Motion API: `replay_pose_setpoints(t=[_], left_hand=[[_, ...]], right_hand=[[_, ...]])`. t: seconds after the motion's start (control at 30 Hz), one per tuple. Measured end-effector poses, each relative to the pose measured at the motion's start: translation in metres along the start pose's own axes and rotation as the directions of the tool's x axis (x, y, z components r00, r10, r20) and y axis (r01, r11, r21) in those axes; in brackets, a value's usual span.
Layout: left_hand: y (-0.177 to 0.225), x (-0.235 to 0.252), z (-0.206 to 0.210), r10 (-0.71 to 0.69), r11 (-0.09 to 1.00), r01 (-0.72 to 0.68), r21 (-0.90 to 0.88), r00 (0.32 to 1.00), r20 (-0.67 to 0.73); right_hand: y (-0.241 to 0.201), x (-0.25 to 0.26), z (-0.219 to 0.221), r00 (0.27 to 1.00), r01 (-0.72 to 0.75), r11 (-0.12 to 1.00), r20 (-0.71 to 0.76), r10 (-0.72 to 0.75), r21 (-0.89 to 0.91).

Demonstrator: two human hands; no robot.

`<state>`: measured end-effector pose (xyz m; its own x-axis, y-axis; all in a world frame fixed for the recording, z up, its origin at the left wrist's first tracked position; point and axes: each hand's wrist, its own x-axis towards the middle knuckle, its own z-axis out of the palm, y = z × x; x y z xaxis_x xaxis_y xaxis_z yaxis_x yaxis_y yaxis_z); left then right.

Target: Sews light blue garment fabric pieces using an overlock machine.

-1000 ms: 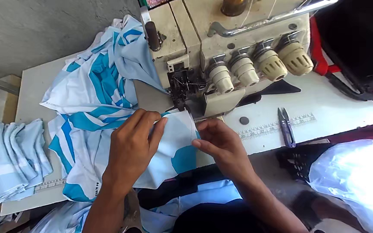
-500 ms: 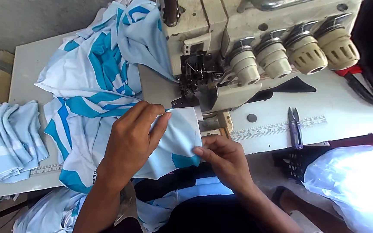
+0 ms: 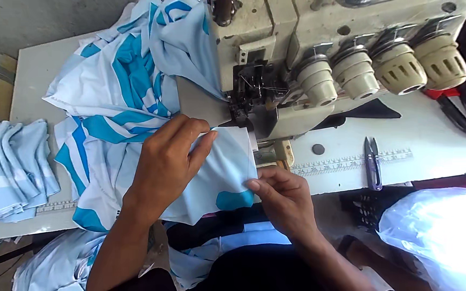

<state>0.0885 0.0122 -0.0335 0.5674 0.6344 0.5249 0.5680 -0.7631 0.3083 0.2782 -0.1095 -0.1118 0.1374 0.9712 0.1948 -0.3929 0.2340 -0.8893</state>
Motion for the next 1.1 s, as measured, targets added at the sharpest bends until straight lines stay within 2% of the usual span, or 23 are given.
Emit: replay_pose_setpoints(t=[0.27,1.1], left_hand=[[-0.010,0.016,0.001,0.026,1.000,-0.026,0.010,0.999,0.045],[-0.010,0.017,0.003,-0.024,1.000,0.024,0.013,0.999,0.029]], right_hand=[[0.002,0.013,0.004,0.999,-0.006,0.997,-0.039,0.009,0.079],[-0.002,0.016,0.008,0.997,0.008,0.998,-0.072,-0.003,0.066]])
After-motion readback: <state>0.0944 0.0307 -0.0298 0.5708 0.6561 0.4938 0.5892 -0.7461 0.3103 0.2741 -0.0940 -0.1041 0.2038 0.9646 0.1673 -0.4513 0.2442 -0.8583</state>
